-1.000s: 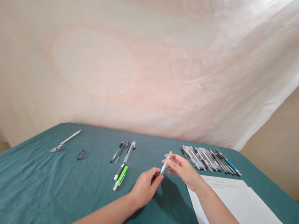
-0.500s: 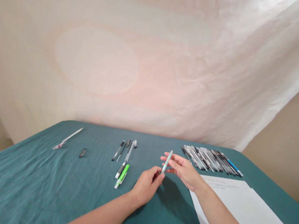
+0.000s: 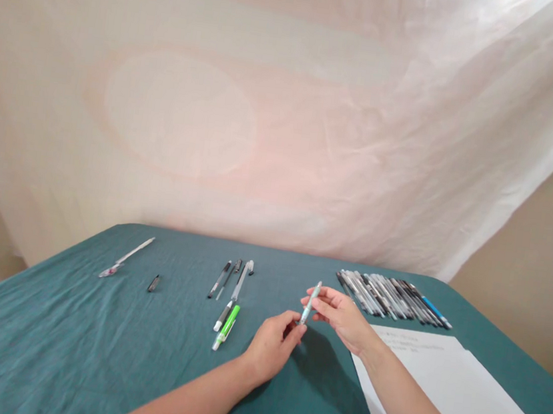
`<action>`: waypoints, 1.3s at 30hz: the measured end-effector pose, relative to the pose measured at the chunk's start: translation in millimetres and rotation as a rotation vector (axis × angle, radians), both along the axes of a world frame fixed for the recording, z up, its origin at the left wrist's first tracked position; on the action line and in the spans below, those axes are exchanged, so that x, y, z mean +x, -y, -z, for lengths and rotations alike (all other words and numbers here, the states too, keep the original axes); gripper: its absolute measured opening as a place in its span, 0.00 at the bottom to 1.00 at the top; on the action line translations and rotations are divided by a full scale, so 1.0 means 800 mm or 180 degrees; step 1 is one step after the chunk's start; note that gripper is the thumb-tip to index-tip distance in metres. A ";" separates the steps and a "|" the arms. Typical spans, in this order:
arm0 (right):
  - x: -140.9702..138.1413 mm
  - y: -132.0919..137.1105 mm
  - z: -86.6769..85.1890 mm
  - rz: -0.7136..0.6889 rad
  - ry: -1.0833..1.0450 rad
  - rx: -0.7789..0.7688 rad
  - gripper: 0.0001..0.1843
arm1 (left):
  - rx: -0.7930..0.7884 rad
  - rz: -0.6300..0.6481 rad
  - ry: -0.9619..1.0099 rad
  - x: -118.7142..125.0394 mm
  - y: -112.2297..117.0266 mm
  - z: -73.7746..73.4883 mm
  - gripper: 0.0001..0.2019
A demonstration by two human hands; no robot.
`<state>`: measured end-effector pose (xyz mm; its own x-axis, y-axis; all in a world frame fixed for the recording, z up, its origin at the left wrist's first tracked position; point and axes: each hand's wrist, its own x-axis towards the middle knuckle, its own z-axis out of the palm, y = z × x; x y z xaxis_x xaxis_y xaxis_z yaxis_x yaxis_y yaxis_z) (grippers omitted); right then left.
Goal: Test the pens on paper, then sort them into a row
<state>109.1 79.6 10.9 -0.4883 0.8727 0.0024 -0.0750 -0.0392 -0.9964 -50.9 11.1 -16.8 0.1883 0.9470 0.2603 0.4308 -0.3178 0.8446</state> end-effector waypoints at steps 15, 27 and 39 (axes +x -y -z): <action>-0.004 0.003 0.000 0.0126 -0.0131 -0.0045 0.18 | 0.0067 -0.0070 -0.0070 0.001 0.000 -0.001 0.12; 0.000 -0.001 -0.002 0.0313 -0.0438 -0.0265 0.18 | 0.0106 0.0055 -0.0011 0.001 0.002 -0.010 0.15; -0.003 -0.004 0.002 0.0857 -0.0235 -0.0091 0.19 | 0.0153 -0.0267 -0.0042 0.002 0.001 -0.002 0.14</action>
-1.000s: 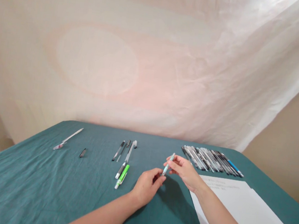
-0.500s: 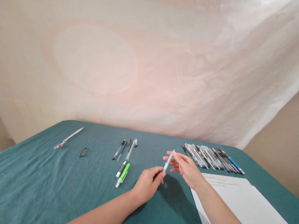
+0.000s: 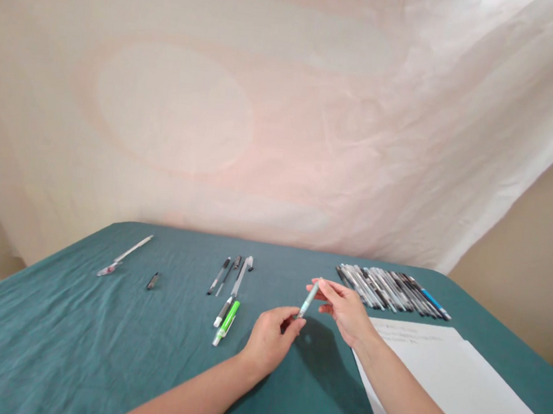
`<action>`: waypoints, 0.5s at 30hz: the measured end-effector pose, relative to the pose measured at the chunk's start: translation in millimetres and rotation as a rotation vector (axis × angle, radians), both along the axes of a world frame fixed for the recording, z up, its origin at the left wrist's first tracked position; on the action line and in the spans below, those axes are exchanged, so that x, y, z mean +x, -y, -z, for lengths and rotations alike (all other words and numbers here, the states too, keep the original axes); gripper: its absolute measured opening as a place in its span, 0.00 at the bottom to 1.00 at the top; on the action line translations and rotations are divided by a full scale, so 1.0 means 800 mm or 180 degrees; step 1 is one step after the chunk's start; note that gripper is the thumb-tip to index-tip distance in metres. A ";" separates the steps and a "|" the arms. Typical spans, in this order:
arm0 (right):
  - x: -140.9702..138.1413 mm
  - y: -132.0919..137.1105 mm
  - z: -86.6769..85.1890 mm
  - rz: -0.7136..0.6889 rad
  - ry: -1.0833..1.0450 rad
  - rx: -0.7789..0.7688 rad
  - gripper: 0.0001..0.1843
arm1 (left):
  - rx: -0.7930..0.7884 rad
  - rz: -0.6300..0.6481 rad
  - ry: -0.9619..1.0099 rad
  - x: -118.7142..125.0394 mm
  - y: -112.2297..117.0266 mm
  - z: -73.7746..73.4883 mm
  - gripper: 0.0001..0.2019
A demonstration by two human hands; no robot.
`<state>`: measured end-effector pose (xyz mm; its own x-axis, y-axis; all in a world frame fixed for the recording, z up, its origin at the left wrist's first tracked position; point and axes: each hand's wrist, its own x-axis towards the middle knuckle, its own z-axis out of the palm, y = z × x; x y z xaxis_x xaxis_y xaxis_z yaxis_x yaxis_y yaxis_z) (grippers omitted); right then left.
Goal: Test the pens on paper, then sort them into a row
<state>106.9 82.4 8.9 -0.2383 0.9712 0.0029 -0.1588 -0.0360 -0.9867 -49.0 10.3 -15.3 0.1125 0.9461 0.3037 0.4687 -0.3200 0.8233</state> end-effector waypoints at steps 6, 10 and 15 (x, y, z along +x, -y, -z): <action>0.005 -0.009 0.007 0.0219 -0.0148 -0.0100 0.16 | -0.0086 0.0073 0.0327 -0.001 -0.002 -0.006 0.17; 0.016 -0.019 0.007 0.0389 -0.0315 -0.0166 0.15 | 0.0019 0.0077 0.0262 -0.001 -0.001 -0.007 0.17; 0.026 -0.024 0.001 0.0471 -0.0367 -0.0153 0.15 | 0.0213 0.0244 0.0207 0.002 0.003 -0.008 0.17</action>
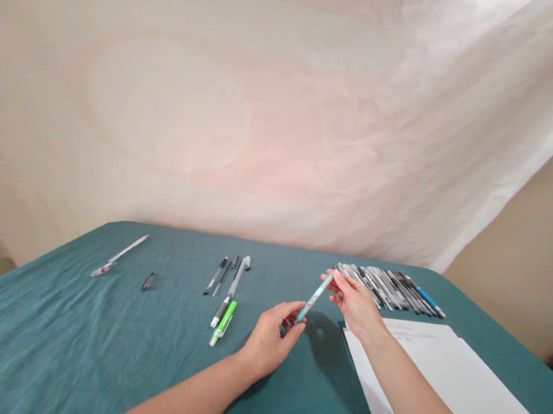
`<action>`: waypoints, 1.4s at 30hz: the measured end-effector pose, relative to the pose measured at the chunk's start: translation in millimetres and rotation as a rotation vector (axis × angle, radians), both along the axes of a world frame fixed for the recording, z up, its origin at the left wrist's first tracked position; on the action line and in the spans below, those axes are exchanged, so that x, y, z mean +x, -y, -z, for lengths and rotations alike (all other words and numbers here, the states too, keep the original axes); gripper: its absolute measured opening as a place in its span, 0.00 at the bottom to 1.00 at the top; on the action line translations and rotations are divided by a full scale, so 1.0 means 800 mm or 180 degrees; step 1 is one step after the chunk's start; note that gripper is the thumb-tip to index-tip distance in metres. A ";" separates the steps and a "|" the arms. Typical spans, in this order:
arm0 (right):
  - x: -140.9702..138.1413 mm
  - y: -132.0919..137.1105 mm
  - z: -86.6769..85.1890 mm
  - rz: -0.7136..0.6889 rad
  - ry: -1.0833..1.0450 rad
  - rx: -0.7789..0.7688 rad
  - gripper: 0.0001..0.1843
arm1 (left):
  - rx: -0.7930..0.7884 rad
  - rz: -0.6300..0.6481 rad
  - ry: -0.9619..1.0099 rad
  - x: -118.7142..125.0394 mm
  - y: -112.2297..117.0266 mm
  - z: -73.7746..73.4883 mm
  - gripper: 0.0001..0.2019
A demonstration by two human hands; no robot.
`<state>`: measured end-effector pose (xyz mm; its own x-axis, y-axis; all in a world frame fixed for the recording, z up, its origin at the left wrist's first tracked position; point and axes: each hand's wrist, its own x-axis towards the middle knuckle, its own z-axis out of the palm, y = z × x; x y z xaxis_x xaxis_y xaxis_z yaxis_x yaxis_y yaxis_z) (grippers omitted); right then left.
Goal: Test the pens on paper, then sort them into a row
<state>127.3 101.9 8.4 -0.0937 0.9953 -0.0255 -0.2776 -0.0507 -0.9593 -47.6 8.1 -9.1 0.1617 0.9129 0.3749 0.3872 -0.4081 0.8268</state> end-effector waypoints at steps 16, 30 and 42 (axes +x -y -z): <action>0.001 -0.001 -0.001 0.0223 0.0351 0.0199 0.18 | 0.0229 0.0300 -0.0161 0.000 0.001 0.001 0.18; -0.012 0.011 0.000 -0.0065 0.0402 0.0157 0.19 | 0.0209 0.0354 -0.0139 0.001 0.002 0.005 0.19; -0.011 0.005 -0.001 0.0045 0.0535 0.0328 0.18 | 0.0367 0.0771 -0.0341 0.000 -0.005 0.000 0.16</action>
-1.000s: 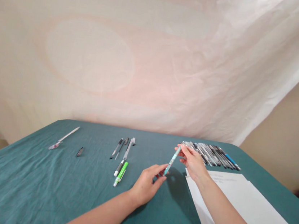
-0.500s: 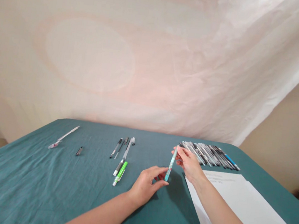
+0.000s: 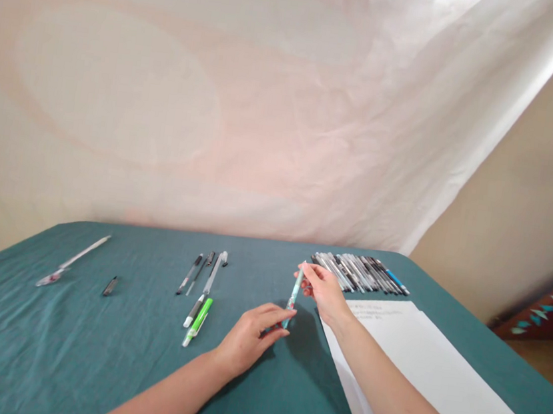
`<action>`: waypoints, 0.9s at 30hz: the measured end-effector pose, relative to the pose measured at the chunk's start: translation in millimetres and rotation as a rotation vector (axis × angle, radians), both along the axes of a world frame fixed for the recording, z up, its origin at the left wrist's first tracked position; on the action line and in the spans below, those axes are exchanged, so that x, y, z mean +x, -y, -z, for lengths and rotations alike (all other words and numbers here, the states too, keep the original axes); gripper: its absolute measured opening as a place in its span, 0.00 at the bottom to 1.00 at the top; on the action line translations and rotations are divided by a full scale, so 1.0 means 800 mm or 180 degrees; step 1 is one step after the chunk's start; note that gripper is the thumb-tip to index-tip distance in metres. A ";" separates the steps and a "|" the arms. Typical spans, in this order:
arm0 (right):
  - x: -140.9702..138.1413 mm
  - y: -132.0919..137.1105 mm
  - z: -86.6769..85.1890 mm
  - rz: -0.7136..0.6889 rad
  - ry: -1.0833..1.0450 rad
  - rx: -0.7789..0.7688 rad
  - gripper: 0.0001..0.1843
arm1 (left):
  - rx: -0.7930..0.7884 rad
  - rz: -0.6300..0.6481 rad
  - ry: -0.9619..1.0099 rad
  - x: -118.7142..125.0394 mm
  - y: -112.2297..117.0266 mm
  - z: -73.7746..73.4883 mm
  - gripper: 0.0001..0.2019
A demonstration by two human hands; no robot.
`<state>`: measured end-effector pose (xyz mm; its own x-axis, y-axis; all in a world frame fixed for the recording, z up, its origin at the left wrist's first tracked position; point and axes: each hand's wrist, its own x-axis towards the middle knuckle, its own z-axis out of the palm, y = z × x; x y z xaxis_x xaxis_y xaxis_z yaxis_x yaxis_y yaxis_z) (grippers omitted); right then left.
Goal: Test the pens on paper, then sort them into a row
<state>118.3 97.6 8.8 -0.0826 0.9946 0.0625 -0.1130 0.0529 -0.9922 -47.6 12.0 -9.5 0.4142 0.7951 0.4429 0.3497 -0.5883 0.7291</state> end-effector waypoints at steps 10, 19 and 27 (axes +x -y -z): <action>-0.005 0.021 0.001 -0.0528 0.2459 0.1923 0.18 | 0.0033 -0.0511 0.0115 -0.002 -0.005 -0.001 0.14; 0.041 0.000 -0.031 0.0317 0.2160 0.1925 0.16 | -0.0212 -0.0096 -0.0018 0.003 0.002 0.006 0.19; 0.173 -0.005 -0.006 0.0761 0.1864 0.0680 0.18 | 0.0005 -0.0519 -0.0282 0.000 -0.001 -0.002 0.10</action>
